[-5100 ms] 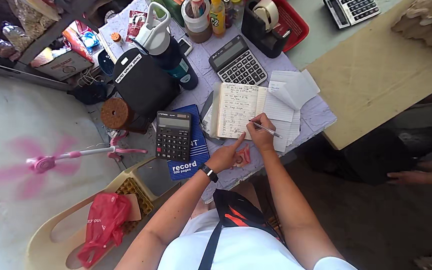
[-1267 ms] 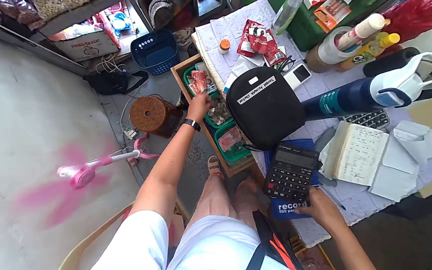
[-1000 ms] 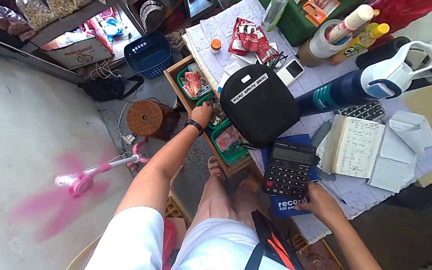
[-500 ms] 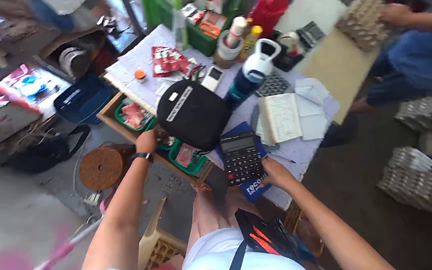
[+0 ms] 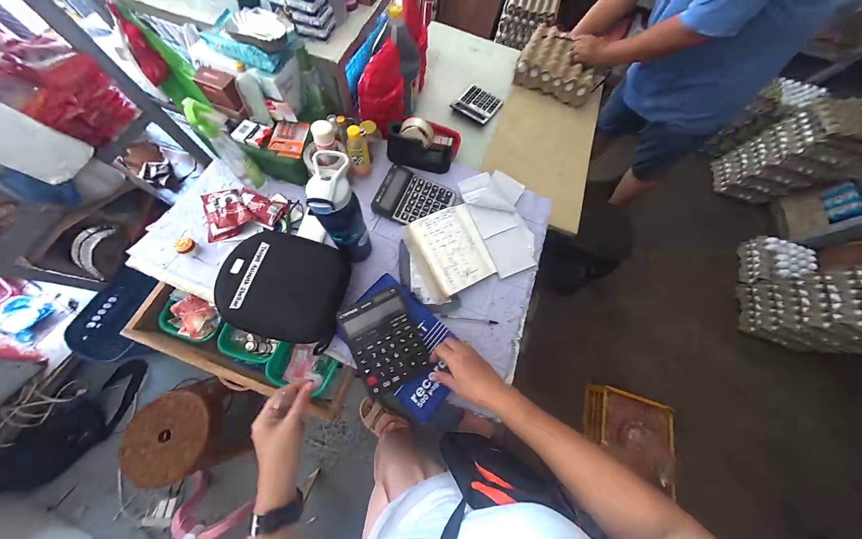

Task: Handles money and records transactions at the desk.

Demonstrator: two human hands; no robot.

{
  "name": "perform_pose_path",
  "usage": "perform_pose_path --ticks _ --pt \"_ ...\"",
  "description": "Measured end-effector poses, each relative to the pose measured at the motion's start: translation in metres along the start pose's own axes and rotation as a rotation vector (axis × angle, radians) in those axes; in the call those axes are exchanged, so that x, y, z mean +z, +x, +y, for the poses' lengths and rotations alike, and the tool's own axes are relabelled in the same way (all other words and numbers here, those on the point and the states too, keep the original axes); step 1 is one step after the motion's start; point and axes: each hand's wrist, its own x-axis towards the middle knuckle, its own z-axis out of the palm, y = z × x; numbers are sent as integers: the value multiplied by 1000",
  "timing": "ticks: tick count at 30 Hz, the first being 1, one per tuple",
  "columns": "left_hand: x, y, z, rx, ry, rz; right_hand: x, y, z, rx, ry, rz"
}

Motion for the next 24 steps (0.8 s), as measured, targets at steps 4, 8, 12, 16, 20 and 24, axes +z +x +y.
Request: perform_pose_path --ticks 4,8,12,16,20,24 --pt "104 -78 45 -70 -196 -203 -8 -55 15 -229 572 174" --pt "190 -117 62 -3 -318 -304 -44 -91 45 -270 721 145" --pt "243 -125 76 41 -325 -278 -77 -107 70 -231 829 121" --pt "253 -115 111 197 -263 -301 -134 -93 75 -219 744 186" --pt "216 -92 191 509 -255 -370 -240 -39 95 -137 747 485" --pt "171 -96 287 891 -284 -447 -350 22 115 -57 1009 808"
